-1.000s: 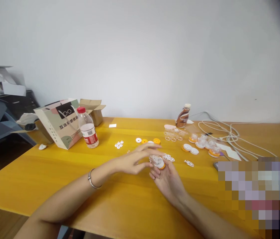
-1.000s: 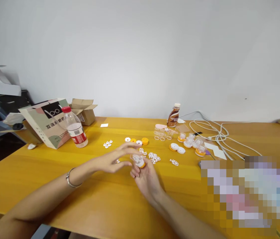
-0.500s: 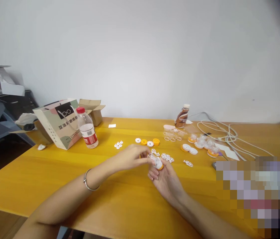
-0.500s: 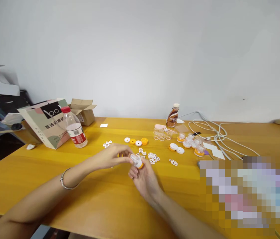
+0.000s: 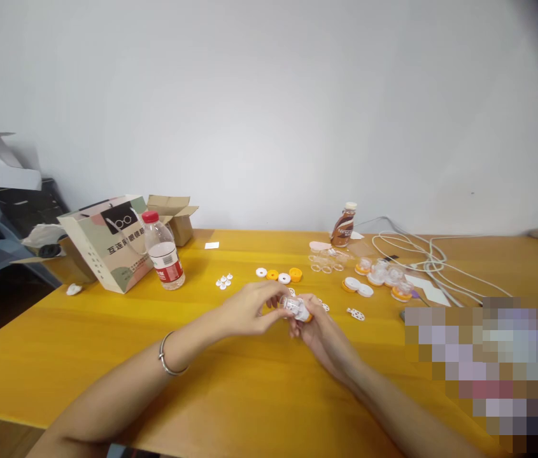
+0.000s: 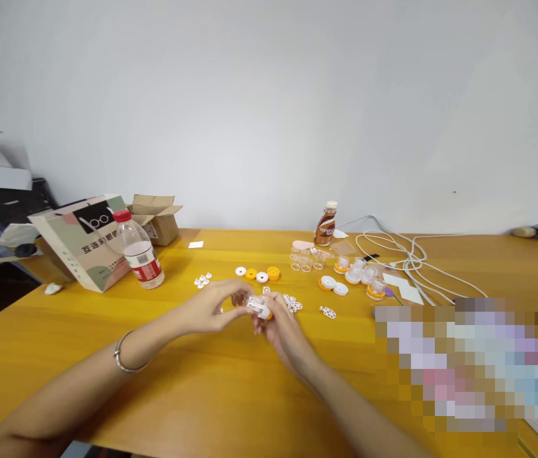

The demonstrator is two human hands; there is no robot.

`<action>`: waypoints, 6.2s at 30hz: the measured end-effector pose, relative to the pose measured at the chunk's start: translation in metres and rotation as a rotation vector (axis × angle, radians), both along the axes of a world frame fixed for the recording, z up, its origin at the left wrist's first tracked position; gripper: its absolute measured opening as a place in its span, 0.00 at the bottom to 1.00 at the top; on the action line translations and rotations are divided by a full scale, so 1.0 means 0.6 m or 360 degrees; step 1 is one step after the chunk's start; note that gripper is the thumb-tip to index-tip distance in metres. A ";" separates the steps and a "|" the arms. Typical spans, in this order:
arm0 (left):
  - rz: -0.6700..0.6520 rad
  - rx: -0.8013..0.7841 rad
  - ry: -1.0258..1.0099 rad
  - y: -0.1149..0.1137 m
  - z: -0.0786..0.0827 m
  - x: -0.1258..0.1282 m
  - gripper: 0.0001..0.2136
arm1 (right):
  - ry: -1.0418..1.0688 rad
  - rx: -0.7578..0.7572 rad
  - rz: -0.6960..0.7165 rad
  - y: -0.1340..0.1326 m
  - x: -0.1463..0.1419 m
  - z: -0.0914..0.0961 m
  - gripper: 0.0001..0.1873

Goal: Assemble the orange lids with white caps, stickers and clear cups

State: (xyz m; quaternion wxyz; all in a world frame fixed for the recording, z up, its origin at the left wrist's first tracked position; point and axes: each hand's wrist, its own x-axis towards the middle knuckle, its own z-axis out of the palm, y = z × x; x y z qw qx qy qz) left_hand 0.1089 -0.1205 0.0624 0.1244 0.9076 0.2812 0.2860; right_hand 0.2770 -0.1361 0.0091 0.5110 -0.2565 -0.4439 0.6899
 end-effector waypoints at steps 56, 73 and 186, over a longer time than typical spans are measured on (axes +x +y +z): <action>0.0084 -0.0118 0.0454 -0.008 -0.041 -0.112 0.11 | -0.2391 0.1249 -0.0803 0.186 0.119 -0.060 0.16; 0.0992 -0.0120 0.0087 0.138 -0.131 -0.211 0.06 | -0.2042 0.1236 -0.0852 0.180 0.067 -0.045 0.13; 0.0217 0.0427 0.0456 0.019 -0.120 -0.066 0.07 | -0.1681 0.1373 0.0042 0.031 0.006 -0.043 0.16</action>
